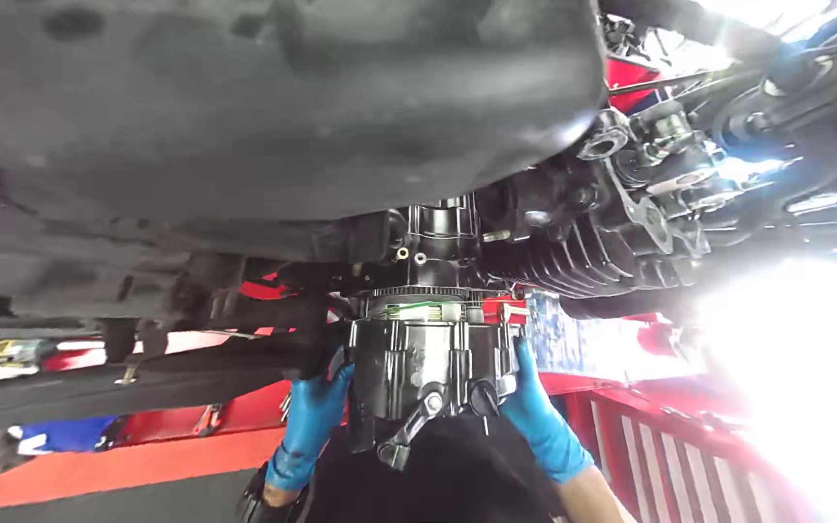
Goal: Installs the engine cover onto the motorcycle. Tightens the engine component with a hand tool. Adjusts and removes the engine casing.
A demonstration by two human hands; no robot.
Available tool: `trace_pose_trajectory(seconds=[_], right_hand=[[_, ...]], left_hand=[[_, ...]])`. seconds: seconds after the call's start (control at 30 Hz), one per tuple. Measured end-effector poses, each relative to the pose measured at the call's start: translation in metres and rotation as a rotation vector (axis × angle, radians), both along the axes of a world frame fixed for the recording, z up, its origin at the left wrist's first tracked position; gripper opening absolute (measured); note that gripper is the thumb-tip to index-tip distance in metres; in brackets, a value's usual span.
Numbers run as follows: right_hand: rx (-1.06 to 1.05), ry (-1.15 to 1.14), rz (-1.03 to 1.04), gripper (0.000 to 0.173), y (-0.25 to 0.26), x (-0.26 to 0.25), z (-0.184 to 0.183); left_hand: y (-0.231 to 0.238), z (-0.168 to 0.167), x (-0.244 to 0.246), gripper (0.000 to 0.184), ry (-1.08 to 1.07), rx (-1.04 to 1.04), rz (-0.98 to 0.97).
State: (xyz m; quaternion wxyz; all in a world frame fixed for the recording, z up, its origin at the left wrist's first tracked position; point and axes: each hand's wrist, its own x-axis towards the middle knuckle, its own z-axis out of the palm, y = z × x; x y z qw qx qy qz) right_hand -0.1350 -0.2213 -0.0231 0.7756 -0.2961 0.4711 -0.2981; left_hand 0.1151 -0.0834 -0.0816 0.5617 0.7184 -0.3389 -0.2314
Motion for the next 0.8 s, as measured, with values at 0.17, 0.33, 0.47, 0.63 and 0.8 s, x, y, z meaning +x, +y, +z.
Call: trace_pose_trajectory(seconds=[0.17, 0.33, 0.47, 0.63, 0.8], right_hand=[[-0.027, -0.073, 0.098, 0.092, -0.005, -0.002, 0.002], [-0.016, -0.060, 0.070, 0.077, -0.013, 0.006, 0.006], [-0.017, -0.006, 0.038, 0.081, -0.011, 0.010, 0.011], [-0.056, -0.001, 0.053, 0.074, -0.016, 0.008, 0.008], [-0.098, -0.036, 0.049, 0.072, -0.010, 0.002, -0.003]], left_hand=[[0.000, -0.001, 0.000, 0.046, -0.004, 0.003, -0.009], [0.005, -0.002, 0.000, 0.045, -0.006, 0.039, -0.017], [0.005, 0.009, -0.003, 0.039, 0.031, 0.048, -0.022], [0.004, 0.012, -0.003, 0.033, 0.081, 0.023, 0.006], [0.014, -0.001, 0.001, 0.026, 0.162, -0.034, -0.022]])
